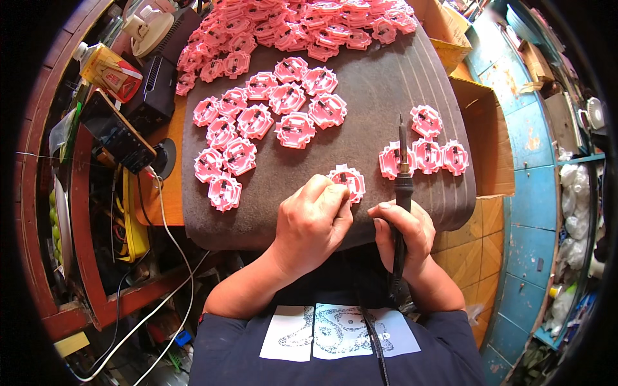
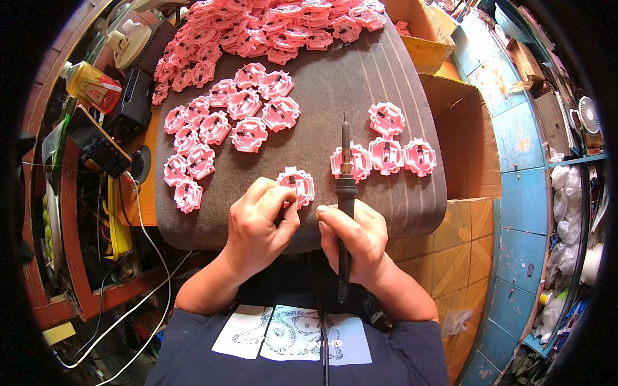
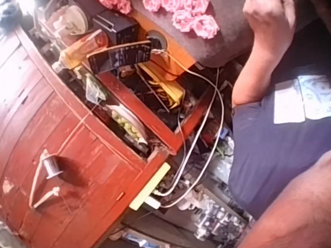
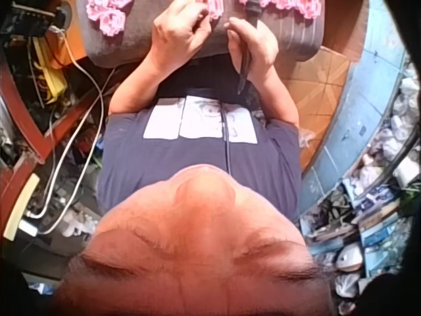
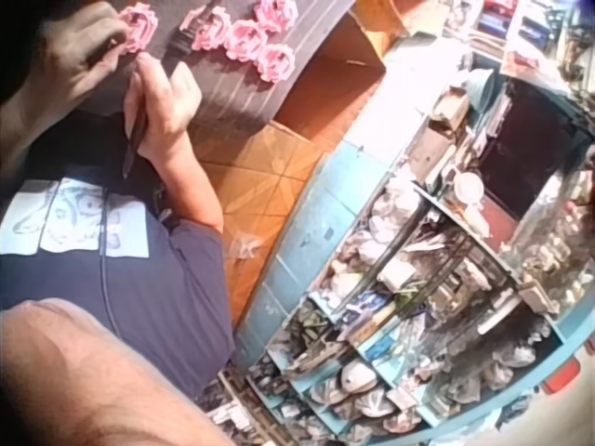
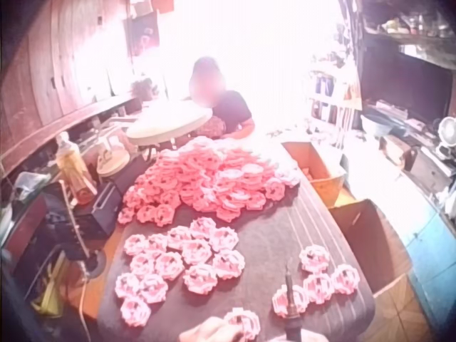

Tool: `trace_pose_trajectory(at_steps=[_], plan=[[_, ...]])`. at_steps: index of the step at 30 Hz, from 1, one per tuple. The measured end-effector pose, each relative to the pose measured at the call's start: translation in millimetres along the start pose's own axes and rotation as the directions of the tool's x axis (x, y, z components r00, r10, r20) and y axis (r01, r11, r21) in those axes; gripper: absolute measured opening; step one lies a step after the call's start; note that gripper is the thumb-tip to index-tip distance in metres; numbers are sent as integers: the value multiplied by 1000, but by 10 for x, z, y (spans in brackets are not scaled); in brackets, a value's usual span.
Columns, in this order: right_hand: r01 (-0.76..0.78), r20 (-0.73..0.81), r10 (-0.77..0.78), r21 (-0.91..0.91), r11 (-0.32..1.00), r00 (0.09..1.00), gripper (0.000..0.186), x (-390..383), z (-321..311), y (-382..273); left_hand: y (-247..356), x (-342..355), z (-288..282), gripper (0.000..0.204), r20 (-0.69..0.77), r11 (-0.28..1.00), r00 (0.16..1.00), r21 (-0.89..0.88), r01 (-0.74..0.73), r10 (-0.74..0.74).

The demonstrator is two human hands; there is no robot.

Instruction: The person uses a soldering iron to apply heat to small pink plastic components on a workbench. They pick up each piece, apply the soldering iron to specific areas, and place the finished pieces aside. The process is repeated for multiple components.

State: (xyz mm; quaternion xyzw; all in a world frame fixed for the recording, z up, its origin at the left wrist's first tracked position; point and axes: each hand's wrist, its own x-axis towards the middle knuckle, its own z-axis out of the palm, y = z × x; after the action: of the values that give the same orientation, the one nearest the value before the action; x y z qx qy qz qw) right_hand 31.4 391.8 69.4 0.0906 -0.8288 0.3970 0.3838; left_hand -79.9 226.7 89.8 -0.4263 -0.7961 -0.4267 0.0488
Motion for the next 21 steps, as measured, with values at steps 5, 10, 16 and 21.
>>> trace_pose_trajectory(at_steps=[5, 10, 16, 21], plan=[[-8, -1, 8, 0, 1000, 1000, 36, 11, 4, 4, -13, 5, 6, 18, -3, 999, 999, 11, -41, 41], [-6, -5, 6, -1, 1000, 1000, 36, 8, 17, 9, -9, 3, 3, 18, 2, 999, 999, 15, -36, 36], [1, -3, -1, -13, 1000, 1000, 37, -5, 18, 9, -18, -5, 7, 17, 1, 999, 999, 11, -38, 38], [-54, 18, 55, -11, 998, 998, 44, -11, 28, 8, -10, -3, 5, 17, 1, 999, 999, 16, -35, 35]])
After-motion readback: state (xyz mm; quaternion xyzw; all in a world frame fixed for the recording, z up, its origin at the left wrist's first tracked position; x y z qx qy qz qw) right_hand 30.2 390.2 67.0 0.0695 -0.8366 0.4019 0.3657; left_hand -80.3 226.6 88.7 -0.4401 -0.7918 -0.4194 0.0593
